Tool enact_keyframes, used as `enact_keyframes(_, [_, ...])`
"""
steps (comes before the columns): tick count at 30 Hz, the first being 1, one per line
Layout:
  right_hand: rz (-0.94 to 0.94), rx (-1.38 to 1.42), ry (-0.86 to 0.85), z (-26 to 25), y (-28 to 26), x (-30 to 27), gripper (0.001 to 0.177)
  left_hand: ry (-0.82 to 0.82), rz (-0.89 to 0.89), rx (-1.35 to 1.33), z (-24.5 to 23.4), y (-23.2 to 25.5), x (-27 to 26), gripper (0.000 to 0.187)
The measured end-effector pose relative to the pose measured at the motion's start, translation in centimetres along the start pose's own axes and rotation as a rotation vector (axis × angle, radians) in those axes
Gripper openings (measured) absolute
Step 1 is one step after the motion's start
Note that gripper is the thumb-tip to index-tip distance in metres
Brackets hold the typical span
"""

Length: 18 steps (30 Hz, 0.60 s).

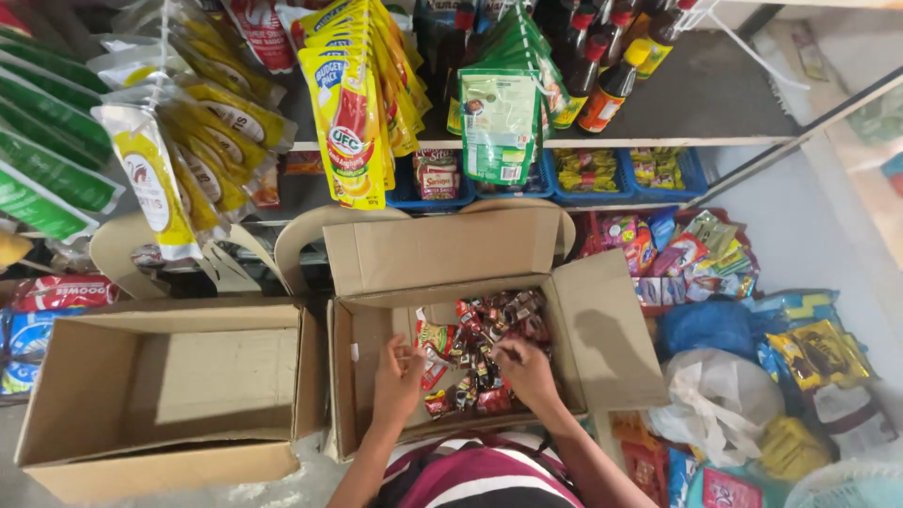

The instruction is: Stocking grocery shelves by hanging individual product sachets from display hooks.

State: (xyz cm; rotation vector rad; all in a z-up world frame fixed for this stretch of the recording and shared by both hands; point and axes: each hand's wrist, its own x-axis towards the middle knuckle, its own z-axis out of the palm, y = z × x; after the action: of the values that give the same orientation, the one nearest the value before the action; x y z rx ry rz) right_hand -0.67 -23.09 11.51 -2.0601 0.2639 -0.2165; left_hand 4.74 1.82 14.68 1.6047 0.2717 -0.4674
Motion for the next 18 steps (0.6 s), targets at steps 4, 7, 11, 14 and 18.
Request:
enact_keyframes(4, [0.417,0.025,-0.105,1.2,5.3,-2.7,0.018,-0.026,0.095,0.207,-2.0,-10.2,2.8,0.062])
enact_keyframes(7, [0.608,-0.003,-0.075,3.9,10.7,-3.8,0.019,-0.07,0.01,0.395,-3.3,-14.5,4.2,0.066])
enact_keyframes(11, [0.552,-0.024,-0.043,5.8,13.0,-5.0,0.02,-0.193,-0.034,0.631,-3.8,-20.4,6.2,0.069])
enact_keyframes(14, [0.472,-0.148,-0.067,7.5,13.2,-7.0,0.022,-0.302,0.022,0.738,-4.8,-25.3,5.4,0.072])
enact_keyframes(18, [0.41,-0.264,-0.14,9.2,15.9,-9.1,0.018,-0.267,0.048,0.748,-3.7,-26.8,2.5,0.072])
